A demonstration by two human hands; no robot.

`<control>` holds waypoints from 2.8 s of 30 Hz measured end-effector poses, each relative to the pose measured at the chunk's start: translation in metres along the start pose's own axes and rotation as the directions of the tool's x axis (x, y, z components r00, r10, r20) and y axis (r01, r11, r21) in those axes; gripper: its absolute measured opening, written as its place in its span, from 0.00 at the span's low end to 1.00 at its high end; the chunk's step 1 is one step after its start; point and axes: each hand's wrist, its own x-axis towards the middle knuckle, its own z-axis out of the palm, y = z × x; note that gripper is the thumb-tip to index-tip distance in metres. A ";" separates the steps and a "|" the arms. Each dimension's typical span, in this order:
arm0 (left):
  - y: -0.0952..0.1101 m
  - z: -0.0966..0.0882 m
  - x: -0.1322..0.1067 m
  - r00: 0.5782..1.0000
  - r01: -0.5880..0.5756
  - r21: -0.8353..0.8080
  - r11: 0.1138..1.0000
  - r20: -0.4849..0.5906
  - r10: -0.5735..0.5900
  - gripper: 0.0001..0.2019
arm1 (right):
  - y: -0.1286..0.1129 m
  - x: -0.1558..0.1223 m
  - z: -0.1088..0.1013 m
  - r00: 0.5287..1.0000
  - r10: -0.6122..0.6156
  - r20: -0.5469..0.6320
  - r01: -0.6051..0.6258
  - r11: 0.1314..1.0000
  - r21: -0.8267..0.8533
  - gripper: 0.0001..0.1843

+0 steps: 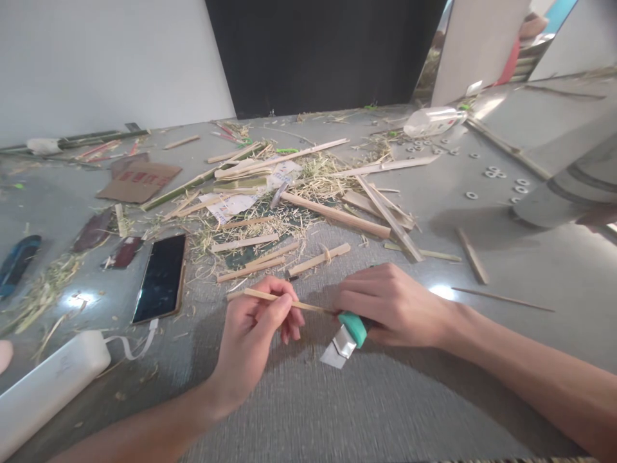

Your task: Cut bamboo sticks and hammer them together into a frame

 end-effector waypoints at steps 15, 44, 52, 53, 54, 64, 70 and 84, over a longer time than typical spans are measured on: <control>-0.001 -0.001 -0.001 0.999 -0.031 -0.063 0.998 -0.010 0.031 0.14 | 0.003 -0.002 0.001 1.000 0.014 0.006 -0.015 0.999 0.035 0.05; 0.000 0.008 0.002 0.942 0.129 0.049 0.990 0.305 -0.138 0.17 | -0.007 0.002 0.001 0.970 0.212 -0.117 -0.219 0.975 -0.045 0.19; 0.004 0.006 -0.002 0.944 0.123 0.137 0.983 0.290 -0.158 0.12 | -0.012 0.003 -0.003 0.982 0.171 -0.083 -0.183 0.969 -0.167 0.18; 0.004 0.006 -0.003 0.946 0.118 0.140 0.983 0.287 -0.154 0.12 | -0.011 0.003 -0.004 0.983 0.161 -0.085 -0.174 0.967 -0.184 0.18; 0.004 0.006 -0.005 0.947 0.119 0.136 0.984 0.284 -0.153 0.12 | -0.009 0.002 -0.006 0.984 0.154 -0.094 -0.171 0.964 -0.206 0.19; 0.006 0.011 -0.009 0.934 0.187 0.104 0.977 0.288 -0.210 0.12 | 0.011 -0.005 -0.021 0.925 0.255 -0.282 -0.321 0.921 -0.219 0.14; 0.007 0.009 -0.005 0.943 0.177 0.112 0.978 0.264 -0.201 0.12 | -0.003 0.001 -0.010 0.990 0.132 -0.043 -0.137 0.978 -0.156 0.20; 0.006 0.006 -0.003 0.933 0.246 0.029 0.969 0.264 -0.245 0.11 | 0.003 -0.001 -0.015 0.990 0.121 -0.076 -0.127 0.989 -0.080 0.19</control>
